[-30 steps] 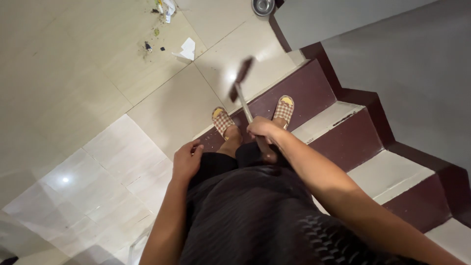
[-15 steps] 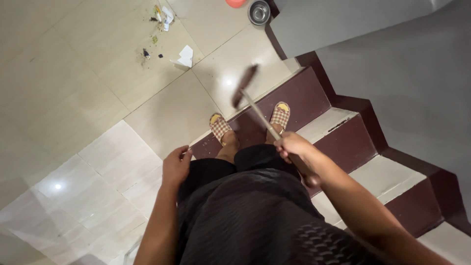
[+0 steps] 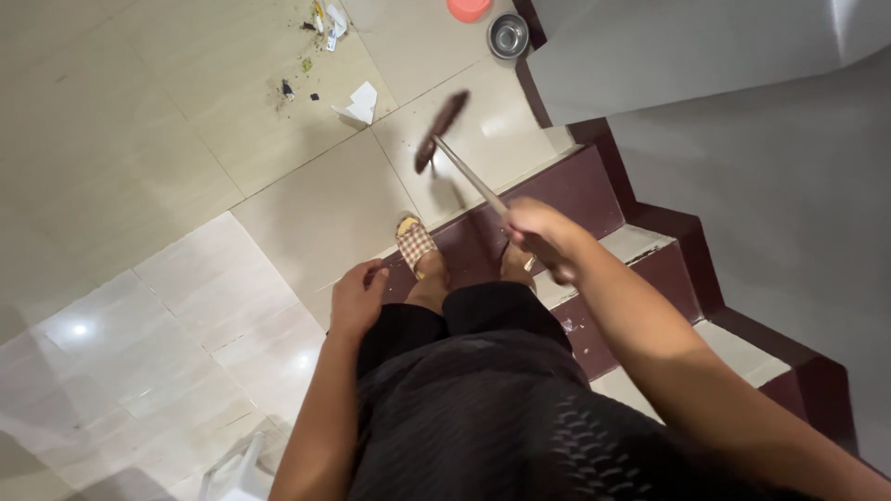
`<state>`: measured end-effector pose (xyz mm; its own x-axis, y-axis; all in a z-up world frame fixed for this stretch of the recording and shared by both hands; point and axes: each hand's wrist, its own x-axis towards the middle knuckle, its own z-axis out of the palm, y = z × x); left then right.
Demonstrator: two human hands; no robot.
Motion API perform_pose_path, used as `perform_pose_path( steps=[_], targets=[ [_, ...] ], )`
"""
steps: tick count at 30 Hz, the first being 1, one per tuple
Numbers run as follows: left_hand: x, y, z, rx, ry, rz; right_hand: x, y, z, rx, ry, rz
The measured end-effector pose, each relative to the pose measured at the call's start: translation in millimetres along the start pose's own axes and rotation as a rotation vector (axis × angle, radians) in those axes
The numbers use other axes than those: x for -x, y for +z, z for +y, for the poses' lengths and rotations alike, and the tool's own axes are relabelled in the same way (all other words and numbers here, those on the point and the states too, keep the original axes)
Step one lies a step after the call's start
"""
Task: The person sweeps white debris and dark particles across a tiled floor using a broom and picks up a plastic pet bowl by hand.
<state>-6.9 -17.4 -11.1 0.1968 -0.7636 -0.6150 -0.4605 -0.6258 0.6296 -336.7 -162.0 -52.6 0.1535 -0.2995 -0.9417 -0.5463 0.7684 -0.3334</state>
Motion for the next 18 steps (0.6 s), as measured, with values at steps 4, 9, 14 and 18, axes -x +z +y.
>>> perform_pose_path(
  steps=[4, 9, 14, 18],
  targets=[
    [1.9, -9.6, 0.2, 0.007, -0.033, 0.003, 44.4, -21.0, 20.0, 0.147, 0.051, 0.032],
    [9.8, -18.5, -10.2, -0.053, -0.015, 0.046, 60.2, -45.2, 21.9, 0.230, 0.117, 0.120],
    [22.1, -12.9, -13.3, 0.016, -0.076, 0.093, 27.3, -73.0, -22.5, 0.271, 0.230, 0.222],
    [24.4, 14.8, -2.6, 0.085, -0.114, 0.121, -28.1, -74.3, -49.6, 0.530, 0.114, 0.133]
  ],
)
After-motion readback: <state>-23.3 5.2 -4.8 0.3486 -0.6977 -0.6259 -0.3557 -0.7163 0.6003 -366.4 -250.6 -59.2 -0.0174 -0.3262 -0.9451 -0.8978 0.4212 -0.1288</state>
